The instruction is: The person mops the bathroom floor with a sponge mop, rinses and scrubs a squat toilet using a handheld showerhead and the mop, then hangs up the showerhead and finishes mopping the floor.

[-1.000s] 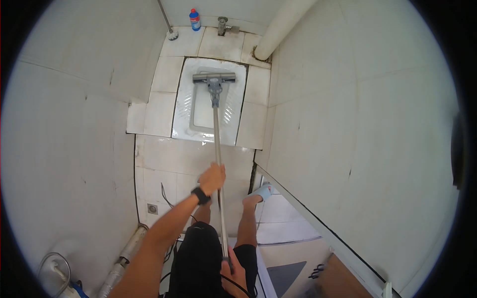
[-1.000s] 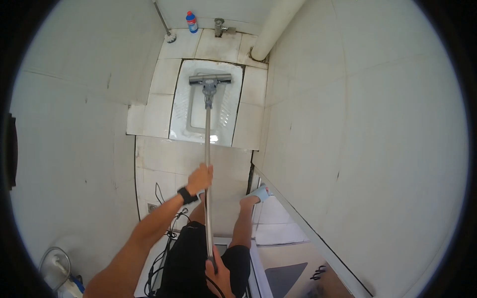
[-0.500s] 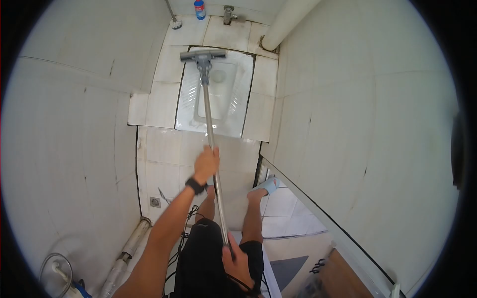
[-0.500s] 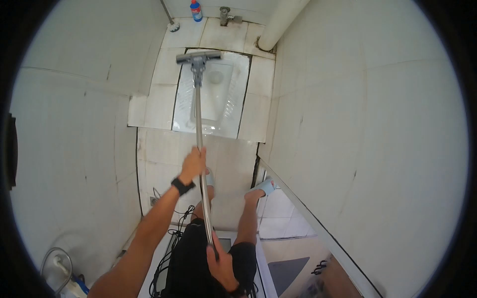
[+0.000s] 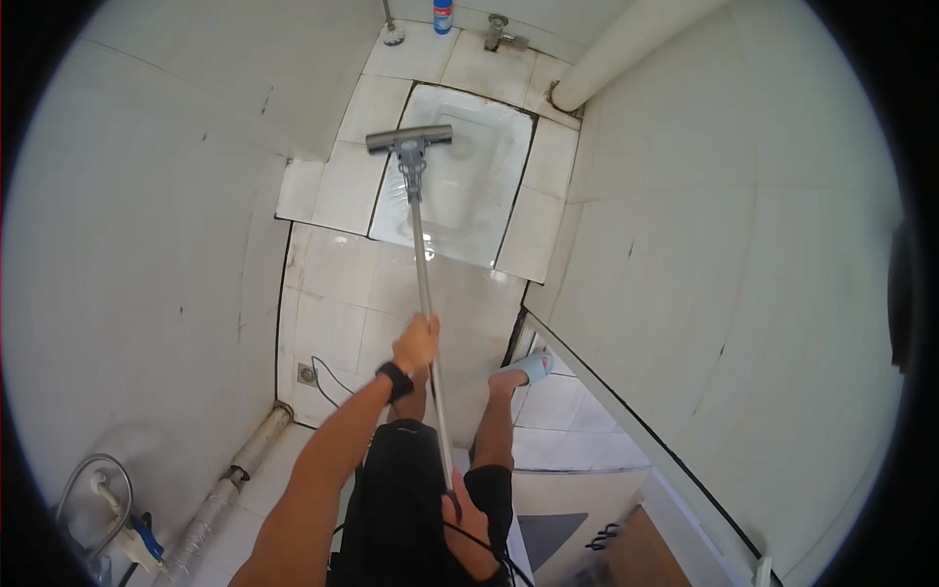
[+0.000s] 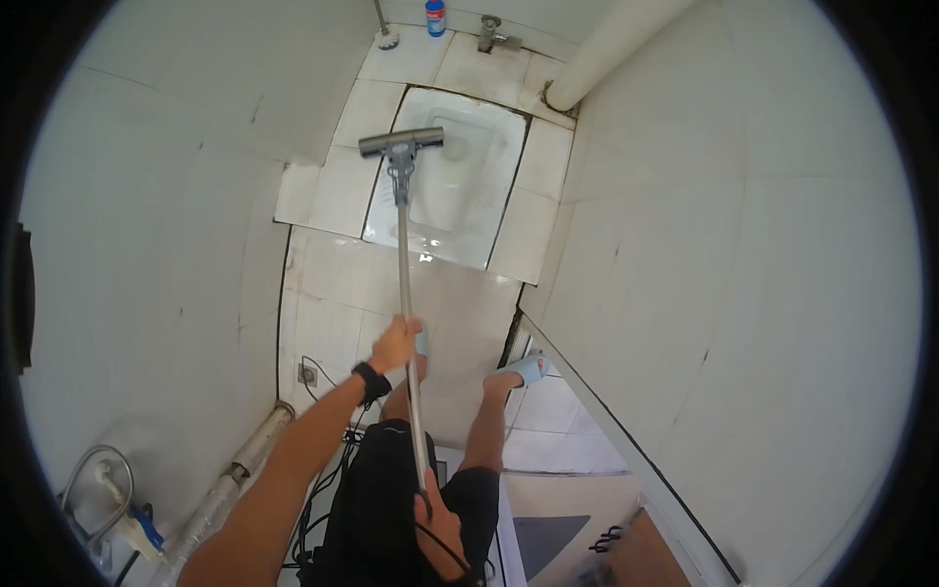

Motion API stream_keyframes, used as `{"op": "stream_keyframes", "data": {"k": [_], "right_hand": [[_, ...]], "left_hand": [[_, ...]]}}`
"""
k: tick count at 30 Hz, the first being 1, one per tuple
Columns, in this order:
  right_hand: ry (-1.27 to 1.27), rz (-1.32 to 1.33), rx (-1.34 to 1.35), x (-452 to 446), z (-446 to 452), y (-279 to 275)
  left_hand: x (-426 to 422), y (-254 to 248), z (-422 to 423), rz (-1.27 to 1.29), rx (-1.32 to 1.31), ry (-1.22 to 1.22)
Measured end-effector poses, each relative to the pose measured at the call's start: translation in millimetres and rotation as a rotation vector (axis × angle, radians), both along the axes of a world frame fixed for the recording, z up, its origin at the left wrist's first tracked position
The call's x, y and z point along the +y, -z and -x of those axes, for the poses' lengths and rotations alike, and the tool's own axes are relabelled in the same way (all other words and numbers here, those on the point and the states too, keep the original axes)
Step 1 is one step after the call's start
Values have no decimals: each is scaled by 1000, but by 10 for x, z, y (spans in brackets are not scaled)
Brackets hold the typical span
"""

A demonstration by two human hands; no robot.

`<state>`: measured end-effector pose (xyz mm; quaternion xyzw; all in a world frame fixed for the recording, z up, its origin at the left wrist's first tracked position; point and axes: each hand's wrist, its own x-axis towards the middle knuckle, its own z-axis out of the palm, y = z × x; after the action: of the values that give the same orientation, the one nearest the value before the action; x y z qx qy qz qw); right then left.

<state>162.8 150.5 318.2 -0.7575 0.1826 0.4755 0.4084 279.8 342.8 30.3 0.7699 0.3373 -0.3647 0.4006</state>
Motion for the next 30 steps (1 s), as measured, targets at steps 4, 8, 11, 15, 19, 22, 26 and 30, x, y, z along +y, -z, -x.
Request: {"op": "stream_keyframes", "data": {"k": [4,8,11,15,19,22,26,30], "right_hand": [[-181,42,53,-522,716,-506],[-383,170,-218,-769,758,-1110],[-226,149,-120,-688,1061,-1322],[-224,194,8,-656,1205,-1369],[-232,223,147,-662,1195,-1342],[-222,262,267,-652,1173,-1343],[-283,114,-111,-588,1165,-570],[-270,46,-146,36,676,-9]], "left_hand": [[-426,-407,818,55,-46,-38],[-886,-991,1228,131,35,-115],[-1084,-1266,1807,128,58,-95],[-1301,-1421,2172,43,89,-98],[-1274,-1598,2103,-58,81,-56],[-1059,-1482,1830,-131,-53,-120],[-480,-784,1508,-363,-217,-71],[233,-277,967,-432,-213,-239]]}}
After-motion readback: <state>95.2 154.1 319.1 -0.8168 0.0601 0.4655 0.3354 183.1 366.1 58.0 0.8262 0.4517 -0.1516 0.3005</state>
